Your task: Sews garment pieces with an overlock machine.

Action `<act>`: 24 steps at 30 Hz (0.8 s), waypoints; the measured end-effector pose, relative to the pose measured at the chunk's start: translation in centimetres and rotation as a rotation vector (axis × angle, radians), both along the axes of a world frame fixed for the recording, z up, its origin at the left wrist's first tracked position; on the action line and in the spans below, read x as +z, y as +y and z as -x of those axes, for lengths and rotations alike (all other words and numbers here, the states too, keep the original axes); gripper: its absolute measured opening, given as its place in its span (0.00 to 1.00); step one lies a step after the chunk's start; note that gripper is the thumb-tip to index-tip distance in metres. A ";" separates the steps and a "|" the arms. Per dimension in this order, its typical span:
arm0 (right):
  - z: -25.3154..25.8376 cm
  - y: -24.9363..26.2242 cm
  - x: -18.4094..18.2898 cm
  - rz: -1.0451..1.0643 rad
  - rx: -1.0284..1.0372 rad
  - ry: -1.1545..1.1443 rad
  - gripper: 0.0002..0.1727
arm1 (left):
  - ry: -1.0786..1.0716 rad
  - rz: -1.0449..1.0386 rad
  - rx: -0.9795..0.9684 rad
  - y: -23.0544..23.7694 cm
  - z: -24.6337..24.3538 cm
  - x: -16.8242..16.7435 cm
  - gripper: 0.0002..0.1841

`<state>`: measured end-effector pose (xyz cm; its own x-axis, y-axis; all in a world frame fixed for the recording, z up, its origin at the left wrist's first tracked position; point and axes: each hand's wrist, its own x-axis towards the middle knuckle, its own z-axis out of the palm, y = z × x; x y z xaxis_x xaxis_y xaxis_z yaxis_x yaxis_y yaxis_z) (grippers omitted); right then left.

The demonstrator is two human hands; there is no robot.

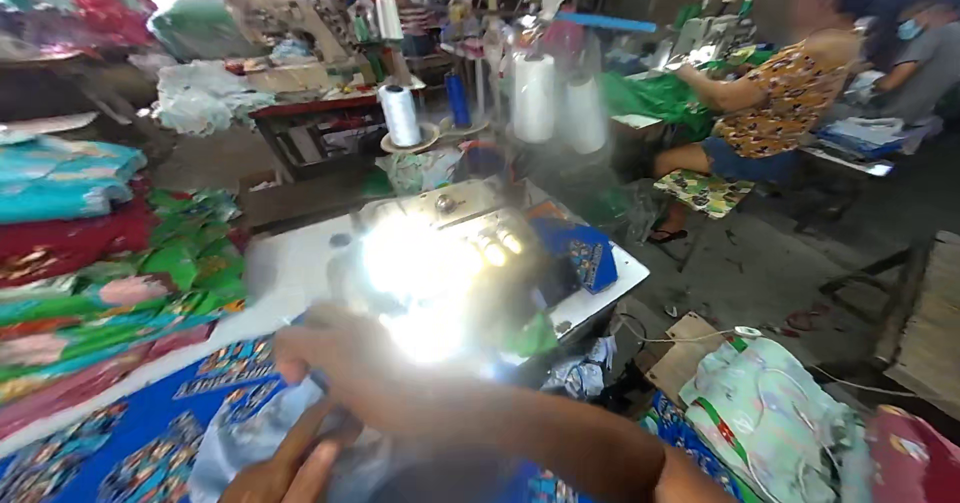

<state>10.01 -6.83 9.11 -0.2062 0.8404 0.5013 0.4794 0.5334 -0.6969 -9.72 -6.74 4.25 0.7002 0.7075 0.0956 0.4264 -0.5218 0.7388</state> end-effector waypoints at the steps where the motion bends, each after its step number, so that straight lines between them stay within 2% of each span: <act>1: 0.2 -0.1 1.0 0.026 0.010 -0.061 0.08 | 0.062 -0.016 -0.011 0.5 0.7 0.0 0.40; 4: 0.5 -0.1 2.3 -0.094 -0.096 -0.257 0.07 | 0.390 -0.144 0.152 1.9 2.7 2.3 0.41; 5: 0.3 -0.3 2.4 -0.146 -0.154 -0.305 0.08 | 0.528 -0.218 0.268 2.7 3.5 3.1 0.37; 7: -0.3 -0.7 2.9 -0.173 -0.249 -0.410 0.15 | 0.680 -0.499 0.545 3.6 4.4 4.5 0.24; 9: -0.7 -1.4 3.2 -0.154 -0.314 -0.496 0.23 | 0.638 -0.736 0.679 3.0 3.5 6.7 0.22; 11: -0.9 -2.4 1.5 -0.153 -0.346 -0.476 0.29 | 0.539 -0.822 0.627 2.4 2.9 7.1 0.27; 13: -0.9 -3.1 -1.9 -0.118 -0.332 -0.493 0.24 | 0.484 -0.802 0.484 1.5 3.1 5.1 0.27; 15: -1.1 -3.7 -6.8 -0.101 -0.291 -0.464 0.14 | 0.499 -0.720 0.321 0.3 3.9 1.4 0.18; 17: -1.5 -4.8 -11.4 -0.071 -0.263 -0.433 0.07 | 0.487 -0.612 0.234 -1.0 4.4 -2.2 0.15; 19: -1.8 -5.9 -14.2 -0.063 -0.261 -0.415 0.12 | 0.419 -0.573 0.288 -2.3 4.3 -4.6 0.13; 21: -1.8 -6.5 -15.2 -0.070 -0.261 -0.420 0.16 | 0.367 -0.564 0.417 -3.2 3.8 -5.7 0.14; 24: -1.6 -6.4 -15.1 -0.110 -0.240 -0.418 0.09 | 0.341 -0.581 0.579 -3.5 3.1 -6.5 0.17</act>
